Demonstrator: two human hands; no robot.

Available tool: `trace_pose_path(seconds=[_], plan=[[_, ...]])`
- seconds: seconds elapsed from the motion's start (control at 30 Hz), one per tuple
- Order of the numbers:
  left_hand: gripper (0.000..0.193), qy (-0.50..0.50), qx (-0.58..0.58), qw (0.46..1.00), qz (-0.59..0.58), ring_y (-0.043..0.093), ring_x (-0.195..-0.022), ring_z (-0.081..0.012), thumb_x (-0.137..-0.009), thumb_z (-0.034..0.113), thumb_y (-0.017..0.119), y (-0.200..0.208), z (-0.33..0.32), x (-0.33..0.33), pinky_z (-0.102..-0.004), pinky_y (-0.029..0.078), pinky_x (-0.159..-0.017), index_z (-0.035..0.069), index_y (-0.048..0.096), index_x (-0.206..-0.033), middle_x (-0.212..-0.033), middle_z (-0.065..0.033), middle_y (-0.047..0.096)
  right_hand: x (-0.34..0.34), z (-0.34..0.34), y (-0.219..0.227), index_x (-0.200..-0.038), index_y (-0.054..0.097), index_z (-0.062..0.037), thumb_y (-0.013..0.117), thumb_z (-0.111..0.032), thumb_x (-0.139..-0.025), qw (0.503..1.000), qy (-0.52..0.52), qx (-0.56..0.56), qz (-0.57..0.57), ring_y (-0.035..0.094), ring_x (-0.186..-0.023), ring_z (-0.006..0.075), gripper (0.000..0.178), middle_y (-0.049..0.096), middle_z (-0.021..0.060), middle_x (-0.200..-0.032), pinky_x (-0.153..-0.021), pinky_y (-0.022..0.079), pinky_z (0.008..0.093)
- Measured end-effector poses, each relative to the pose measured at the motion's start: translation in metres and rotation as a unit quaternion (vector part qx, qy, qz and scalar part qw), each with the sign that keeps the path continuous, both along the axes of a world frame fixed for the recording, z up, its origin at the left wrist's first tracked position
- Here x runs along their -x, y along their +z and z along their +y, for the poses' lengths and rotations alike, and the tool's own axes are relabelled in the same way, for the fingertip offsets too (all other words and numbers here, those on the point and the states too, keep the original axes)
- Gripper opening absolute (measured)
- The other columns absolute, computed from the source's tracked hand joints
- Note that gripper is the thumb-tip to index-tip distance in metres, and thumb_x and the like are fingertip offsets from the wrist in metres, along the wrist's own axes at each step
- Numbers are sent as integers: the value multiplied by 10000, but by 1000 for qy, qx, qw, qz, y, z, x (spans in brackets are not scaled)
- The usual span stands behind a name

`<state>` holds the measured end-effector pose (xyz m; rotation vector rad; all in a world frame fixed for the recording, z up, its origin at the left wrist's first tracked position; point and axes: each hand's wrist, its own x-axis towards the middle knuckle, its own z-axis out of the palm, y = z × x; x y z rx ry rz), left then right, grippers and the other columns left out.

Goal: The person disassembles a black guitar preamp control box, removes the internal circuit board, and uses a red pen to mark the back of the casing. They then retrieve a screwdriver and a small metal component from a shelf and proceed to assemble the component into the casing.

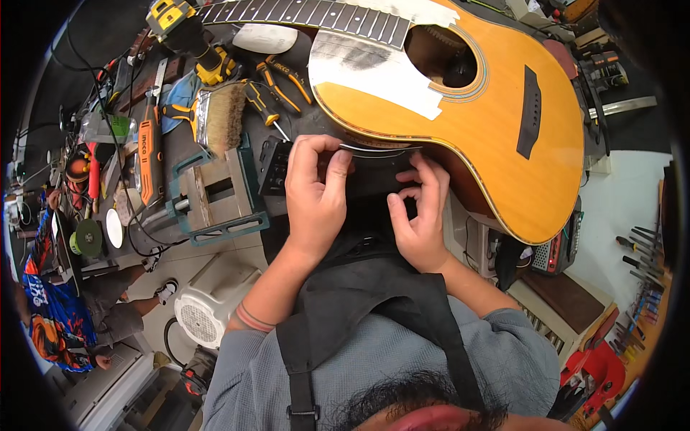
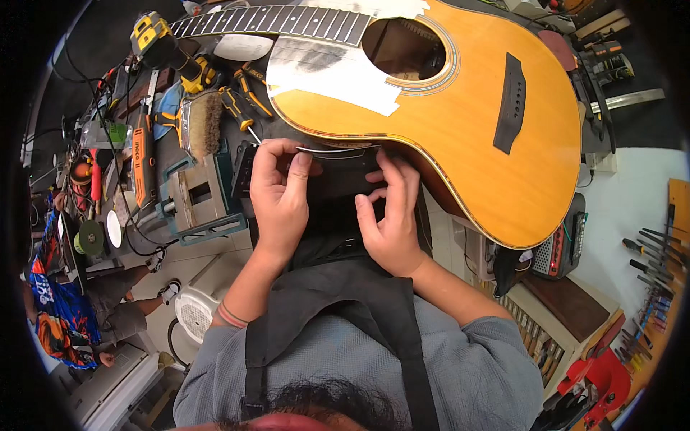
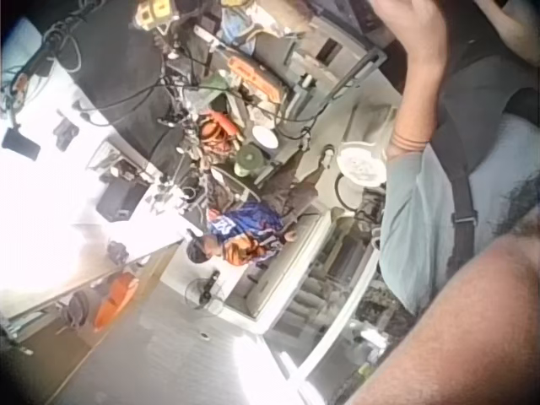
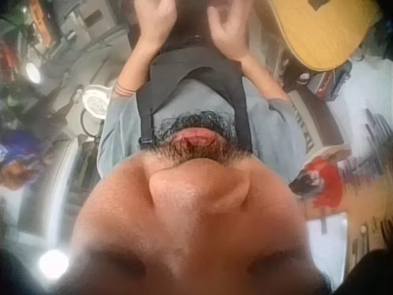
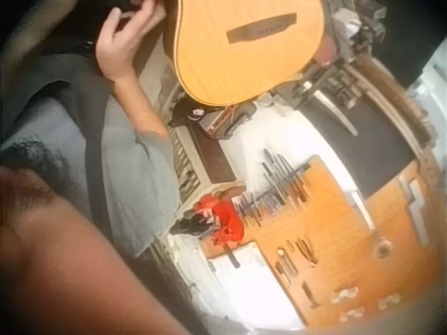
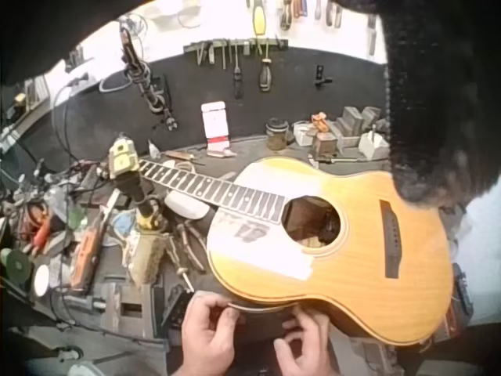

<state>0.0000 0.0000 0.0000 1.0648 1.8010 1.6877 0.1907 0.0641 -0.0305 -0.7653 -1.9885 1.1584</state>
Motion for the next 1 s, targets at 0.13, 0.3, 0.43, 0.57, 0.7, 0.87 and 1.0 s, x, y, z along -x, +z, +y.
trace_pose_path(seconds=[0.13,0.3,0.43,0.57,0.7,0.87,1.0], plan=[[61,51,-58,997,-29,743,-946,-160,-1128,7,674,-6,15,-9,-294,610,-852,-42,646,-1152,-1146,-75,604,3,1,-1,-1758,263,19,730,64,-967,998,-7,-50,-29,623,-1253,323,920,376,265,-1618,-939,588,367],[34,63,-88,993,-40,746,-917,-162,-1105,-37,688,-15,23,-7,-291,617,-838,-41,656,-1116,-1115,-75,611,5,3,-9,-1776,225,15,729,79,-946,996,-4,-74,-54,601,-1254,351,973,333,285,-1612,-991,585,415],[60,76,-100,990,-63,731,-901,-156,-1061,-80,728,-15,25,-6,-290,615,-816,-45,683,-1080,-1113,-83,611,9,5,-15,-1785,206,13,729,97,-925,994,-6,-98,-57,580,-1248,365,1010,321,284,-1589,-1020,574,435],[87,87,-117,985,-89,712,-893,-158,-1031,-108,752,-13,27,-6,-288,612,-807,-48,695,-1059,-1098,-92,618,8,4,-24,-1785,213,19,741,102,-906,994,-4,-92,-52,577,-1234,357,1029,341,272,-1556,-1020,570,430],[100,86,-124,988,-40,688,-883,-156,-1023,-111,761,-19,26,-4,-290,607,-797,-42,696,-1056,-1074,-95,626,7,5,-26,-1765,256,49,759,86,-894,994,-5,-97,-57,596,-1195,340,1006,359,261,-1528,-1005,571,419],[110,83,-112,990,8,670,-876,-151,-1014,-113,771,-19,25,-2,-286,597,-786,-38,700,-1050,-1059,-98,633,6,7,-29,-1741,298,75,783,59,-887,992,-10,-114,-57,624,-1144,327,982,395,249,-1489,-979,573,414],[108,93,-117,989,-4,669,-879,-151,-1008,-113,779,-19,25,-2,-283,593,-784,-40,709,-1045,-1052,-104,651,6,7,-30,-1743,299,70,788,49,-887,991,-9,-116,-59,627,-1145,330,986,415,253,-1486,-976,572,418]])
